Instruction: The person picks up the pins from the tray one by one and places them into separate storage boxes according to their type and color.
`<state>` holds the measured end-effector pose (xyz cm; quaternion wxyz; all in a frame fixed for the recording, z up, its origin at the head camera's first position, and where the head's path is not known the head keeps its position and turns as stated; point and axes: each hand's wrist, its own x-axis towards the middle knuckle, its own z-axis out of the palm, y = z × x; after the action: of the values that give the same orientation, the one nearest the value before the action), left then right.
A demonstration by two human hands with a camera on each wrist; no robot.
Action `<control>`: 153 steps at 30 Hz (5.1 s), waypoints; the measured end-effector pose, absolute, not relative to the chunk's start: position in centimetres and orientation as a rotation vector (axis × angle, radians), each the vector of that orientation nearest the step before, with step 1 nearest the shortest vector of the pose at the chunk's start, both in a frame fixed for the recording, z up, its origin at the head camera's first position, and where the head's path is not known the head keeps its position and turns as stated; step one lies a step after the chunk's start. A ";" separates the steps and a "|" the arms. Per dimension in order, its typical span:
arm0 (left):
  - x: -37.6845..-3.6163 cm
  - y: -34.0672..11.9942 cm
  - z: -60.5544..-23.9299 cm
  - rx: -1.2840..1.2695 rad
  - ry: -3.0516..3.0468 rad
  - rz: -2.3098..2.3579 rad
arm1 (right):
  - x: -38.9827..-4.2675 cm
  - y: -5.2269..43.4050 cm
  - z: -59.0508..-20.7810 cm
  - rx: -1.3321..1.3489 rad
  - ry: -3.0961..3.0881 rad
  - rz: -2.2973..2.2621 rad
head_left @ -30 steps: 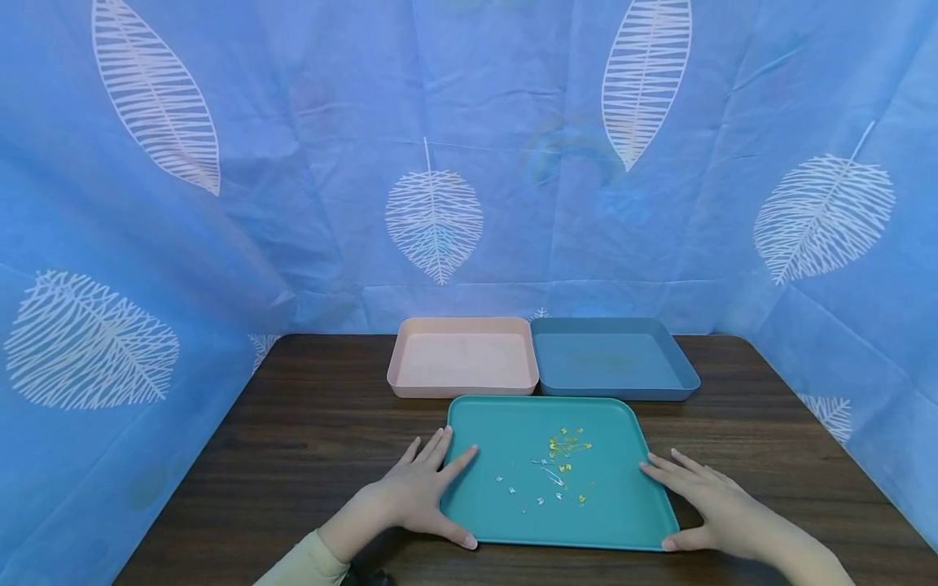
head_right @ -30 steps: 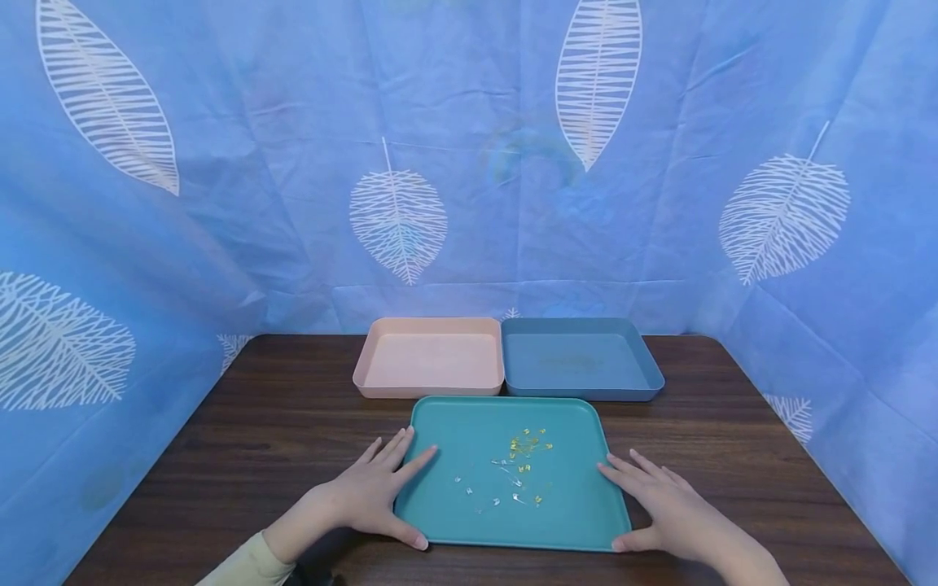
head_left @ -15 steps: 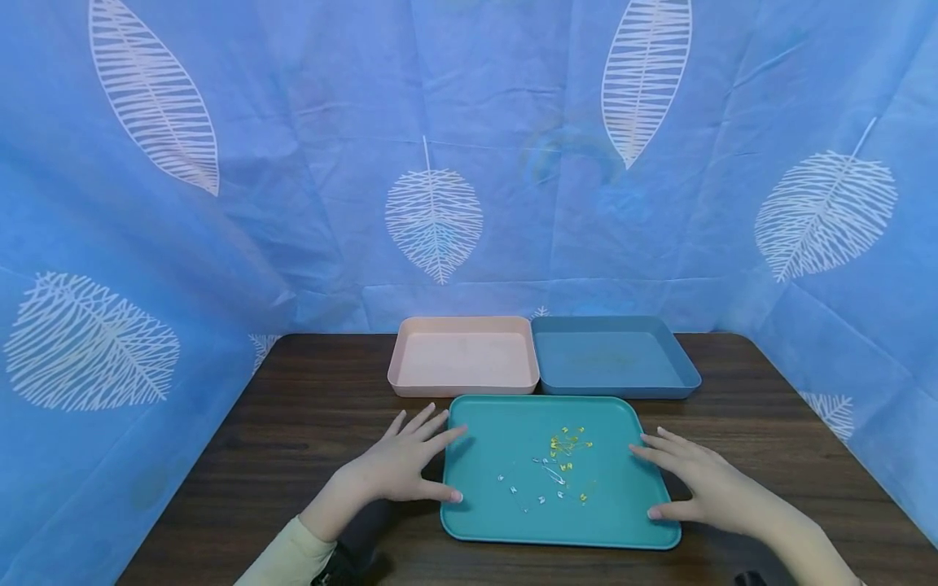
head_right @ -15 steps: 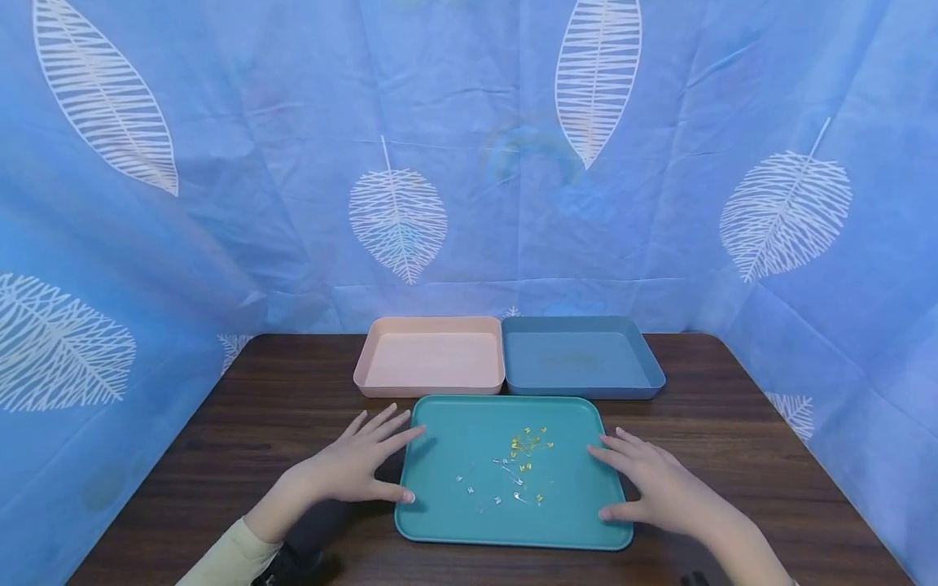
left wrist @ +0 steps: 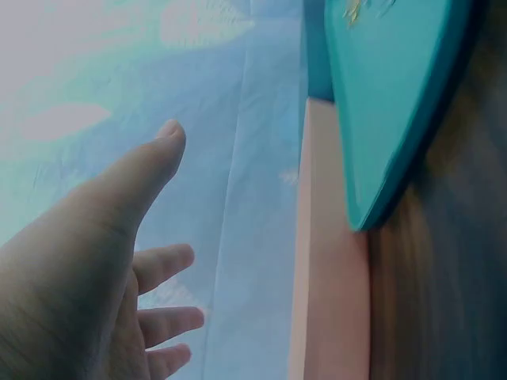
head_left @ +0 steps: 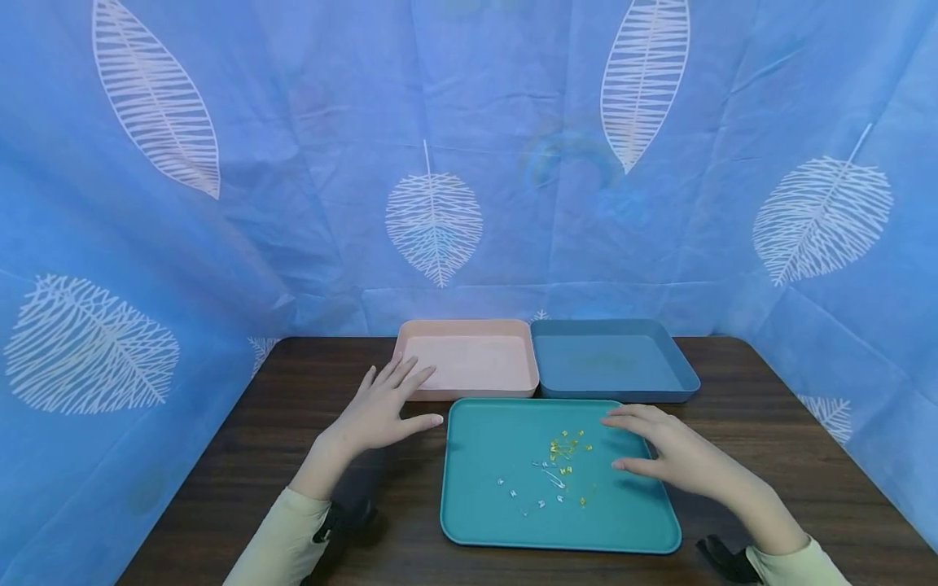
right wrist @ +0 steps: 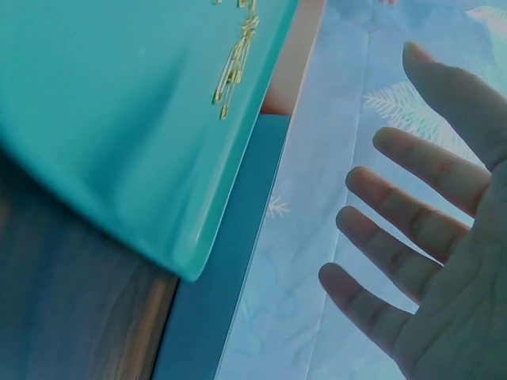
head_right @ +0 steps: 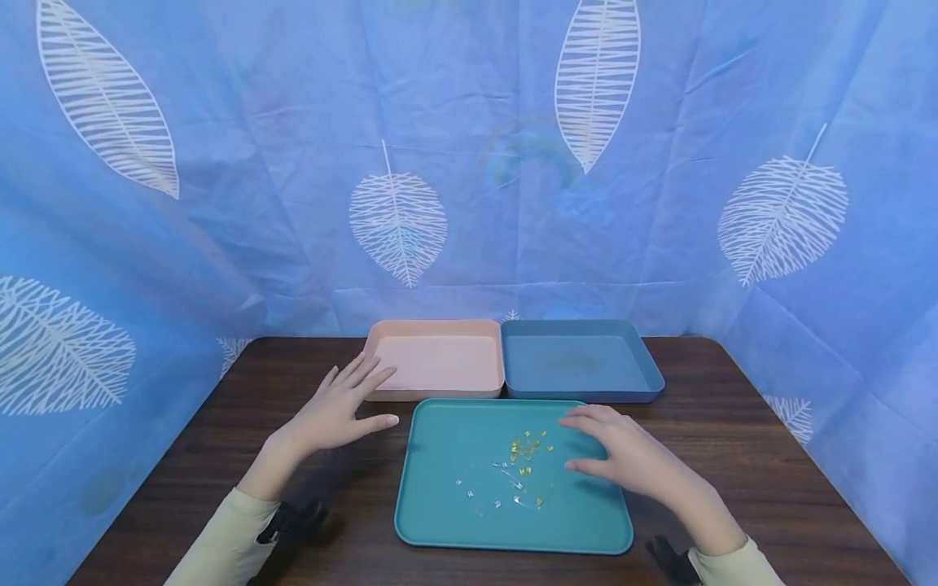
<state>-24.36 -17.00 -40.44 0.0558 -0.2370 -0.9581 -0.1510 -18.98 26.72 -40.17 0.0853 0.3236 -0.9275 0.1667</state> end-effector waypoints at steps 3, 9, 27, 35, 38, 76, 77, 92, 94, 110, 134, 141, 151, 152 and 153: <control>-25.6 -17.3 -40.5 -0.661 -2.897 -0.474 | -19.7 26.1 -40.3 0.948 -2.769 0.512; -27.9 -17.7 -41.2 -0.538 -2.904 -0.505 | -21.1 25.4 -40.6 0.930 -2.820 0.594; -32.3 -17.8 -44.3 -0.259 -2.988 -0.587 | -24.9 25.3 -42.9 0.938 -2.961 0.934; -32.8 -17.7 -45.4 -0.200 -3.021 -0.631 | -25.4 25.1 -43.8 0.928 -3.058 1.008; -32.9 -17.7 -45.9 -0.191 -3.025 -0.635 | -25.5 25.1 -44.0 0.957 -3.067 1.027; -33.6 -18.0 -47.2 -0.214 -3.014 -0.715 | -24.9 25.1 -43.8 0.921 -3.118 0.836; -33.6 -18.0 -47.2 -0.213 -3.015 -0.718 | -24.9 25.1 -43.7 0.916 -3.113 0.833; -33.6 -18.1 -47.4 -0.225 -3.013 -0.733 | -24.9 25.3 -42.3 0.820 -3.070 0.773; -33.6 -18.0 -47.4 -0.229 -3.011 -0.735 | -24.9 25.3 -42.3 0.823 -3.081 0.743; -33.3 -17.9 -46.9 -0.231 -3.007 -0.749 | -25.7 23.5 -41.4 0.868 -3.005 0.678; -33.2 -17.9 -46.9 -0.218 -3.018 -0.760 | -30.1 16.4 -40.1 0.919 -2.829 0.600; -33.2 -17.9 -47.0 -0.212 -3.022 -0.740 | -32.4 14.6 -39.6 0.954 -2.824 0.556; -33.1 -17.7 -47.0 -0.193 -3.031 -0.674 | -35.3 12.3 -39.8 0.911 -2.887 0.541; -33.1 -17.7 -47.0 -0.193 -3.030 -0.672 | -35.6 12.1 -39.9 0.903 -2.891 0.543; -33.1 -17.7 -47.0 -0.192 -3.030 -0.668 | -36.0 12.0 -40.0 0.895 -2.894 0.545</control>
<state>-33.15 -17.67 -46.97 0.0165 -0.0619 -0.9745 -0.2149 -35.97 11.96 -39.97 0.0317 0.2908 -0.9397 0.1770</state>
